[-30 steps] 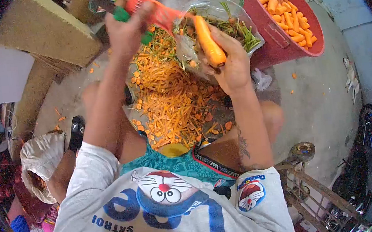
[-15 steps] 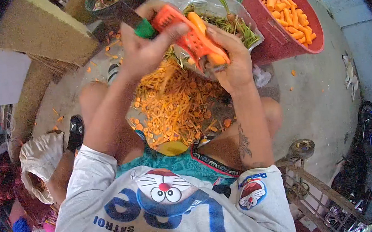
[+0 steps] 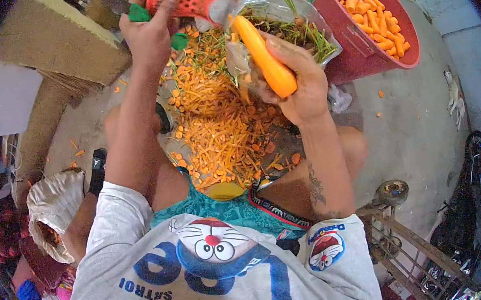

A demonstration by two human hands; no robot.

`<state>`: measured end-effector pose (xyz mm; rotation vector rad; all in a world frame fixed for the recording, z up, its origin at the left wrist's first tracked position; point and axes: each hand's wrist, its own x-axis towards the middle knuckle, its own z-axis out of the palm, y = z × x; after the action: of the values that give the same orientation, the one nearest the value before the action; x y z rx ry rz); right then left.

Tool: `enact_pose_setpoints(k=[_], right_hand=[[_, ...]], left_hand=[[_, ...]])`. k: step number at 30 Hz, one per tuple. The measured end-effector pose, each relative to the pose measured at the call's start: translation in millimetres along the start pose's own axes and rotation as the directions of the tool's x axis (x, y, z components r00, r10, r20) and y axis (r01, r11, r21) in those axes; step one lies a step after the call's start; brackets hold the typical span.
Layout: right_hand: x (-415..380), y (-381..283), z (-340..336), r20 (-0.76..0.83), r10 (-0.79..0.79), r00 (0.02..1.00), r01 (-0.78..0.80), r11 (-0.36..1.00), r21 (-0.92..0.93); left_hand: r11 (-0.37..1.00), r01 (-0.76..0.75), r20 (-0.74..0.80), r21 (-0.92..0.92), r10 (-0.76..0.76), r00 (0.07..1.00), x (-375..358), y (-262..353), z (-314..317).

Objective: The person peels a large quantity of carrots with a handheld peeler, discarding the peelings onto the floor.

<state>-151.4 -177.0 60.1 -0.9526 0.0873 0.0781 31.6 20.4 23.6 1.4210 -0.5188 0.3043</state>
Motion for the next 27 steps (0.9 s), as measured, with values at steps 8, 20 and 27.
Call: enact_pose_setpoints(k=[8, 20, 27], right_hand=[[15, 0, -13, -0.080, 0.053, 0.995, -0.048, 0.997, 0.059], [23, 7, -14, -0.160, -0.239, 0.958, 0.247, 0.969, 0.030], [23, 27, -8, -0.271, -0.507, 0.818, 0.213, 0.706, -0.676]], left_hand=[[0.821, -0.124, 0.482, 0.557, -0.198, 0.854, -33, 47, 26], [0.797, -0.079, 0.520, 0.599, -0.313, 0.795, -31, 22, 23], [0.830, -0.172, 0.550, 0.530, -0.183, 0.815, -43, 59, 35]])
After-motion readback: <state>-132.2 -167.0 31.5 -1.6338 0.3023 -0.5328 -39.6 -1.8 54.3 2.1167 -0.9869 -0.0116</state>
